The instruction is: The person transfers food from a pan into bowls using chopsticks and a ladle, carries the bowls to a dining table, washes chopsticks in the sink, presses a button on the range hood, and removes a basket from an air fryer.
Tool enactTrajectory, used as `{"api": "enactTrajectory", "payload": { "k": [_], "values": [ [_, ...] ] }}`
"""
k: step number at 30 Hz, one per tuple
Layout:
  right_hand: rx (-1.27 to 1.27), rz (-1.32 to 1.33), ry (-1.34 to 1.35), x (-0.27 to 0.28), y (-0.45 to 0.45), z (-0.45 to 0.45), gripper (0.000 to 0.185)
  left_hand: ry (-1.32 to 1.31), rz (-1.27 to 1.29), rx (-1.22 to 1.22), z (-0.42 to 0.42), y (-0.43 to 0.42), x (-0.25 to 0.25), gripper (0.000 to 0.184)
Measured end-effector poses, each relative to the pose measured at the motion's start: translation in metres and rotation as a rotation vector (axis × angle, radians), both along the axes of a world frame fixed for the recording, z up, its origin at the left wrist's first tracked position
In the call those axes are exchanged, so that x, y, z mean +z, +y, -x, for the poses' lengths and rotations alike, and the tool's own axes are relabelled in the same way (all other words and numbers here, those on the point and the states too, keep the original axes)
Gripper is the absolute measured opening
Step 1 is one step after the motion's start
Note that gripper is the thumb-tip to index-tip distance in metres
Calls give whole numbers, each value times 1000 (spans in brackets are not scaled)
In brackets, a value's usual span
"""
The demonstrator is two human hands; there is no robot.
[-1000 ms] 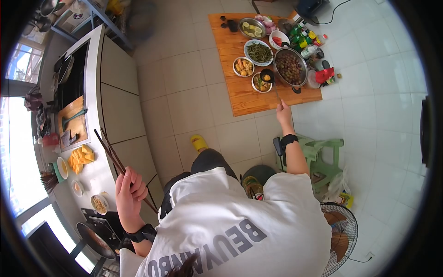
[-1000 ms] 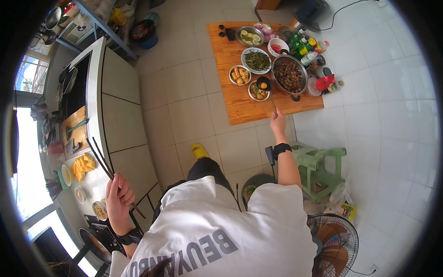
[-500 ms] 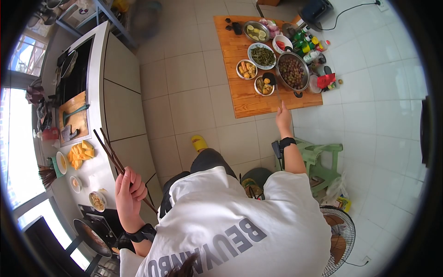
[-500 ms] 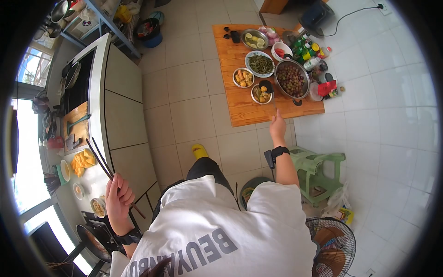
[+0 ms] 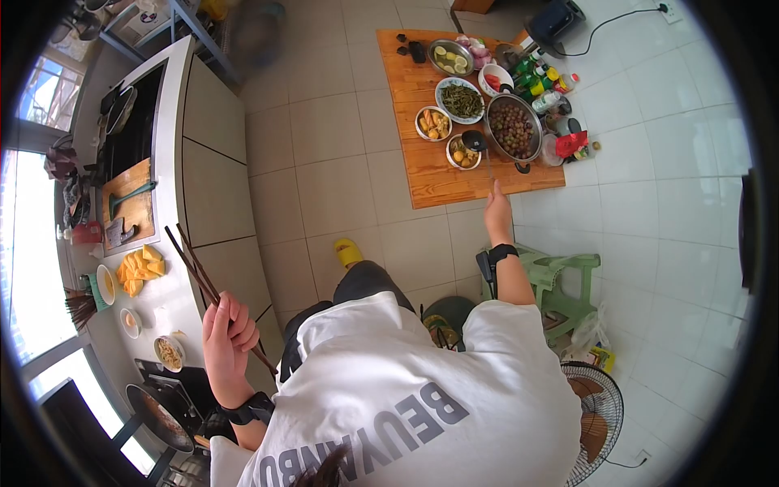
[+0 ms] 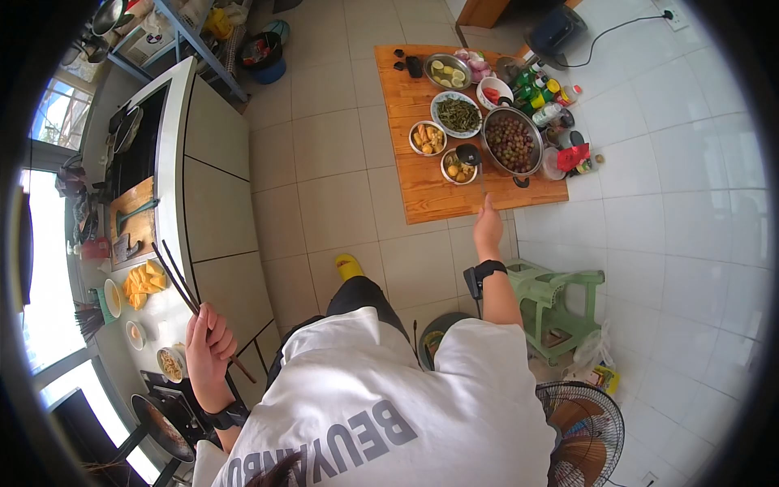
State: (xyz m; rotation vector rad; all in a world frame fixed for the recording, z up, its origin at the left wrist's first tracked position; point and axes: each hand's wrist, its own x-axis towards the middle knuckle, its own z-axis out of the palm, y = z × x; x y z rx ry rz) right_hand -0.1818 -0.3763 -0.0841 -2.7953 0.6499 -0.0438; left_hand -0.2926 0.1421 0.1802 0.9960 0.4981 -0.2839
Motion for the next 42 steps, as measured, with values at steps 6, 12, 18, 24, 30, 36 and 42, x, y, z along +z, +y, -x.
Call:
{"api": "enactTrajectory", "payload": {
  "k": [6, 12, 18, 24, 30, 36, 42],
  "values": [
    [-277, -482, -154, -32, -22, -9, 38, -4, 9, 20, 3, 3, -1, 27],
    [-841, -1496, -149, -11, -26, -9, 17, -4, -2, 47, 10, 10, 0, 28],
    [-748, -1624, -140, 13, -17, -10, 16, -38, -28, 121, 28, 29, 3, 27],
    [-62, -1312, 55, 114, 107, -46, 32, -90, -67, 332, 86, 75, 20, 25],
    [682, -1255, 359, 201, 322, -62, 42, -159, -85, 661, 195, 106, 29, 25],
    [1435, -1095, 482, 272, 580, 35, 46, -133, -289, 1095, 344, 122, 36, 26],
    [2160, -823, 255, 242, 796, 166, 41, -110, -295, 1521, 476, 135, 9, 26]
  ]
}}
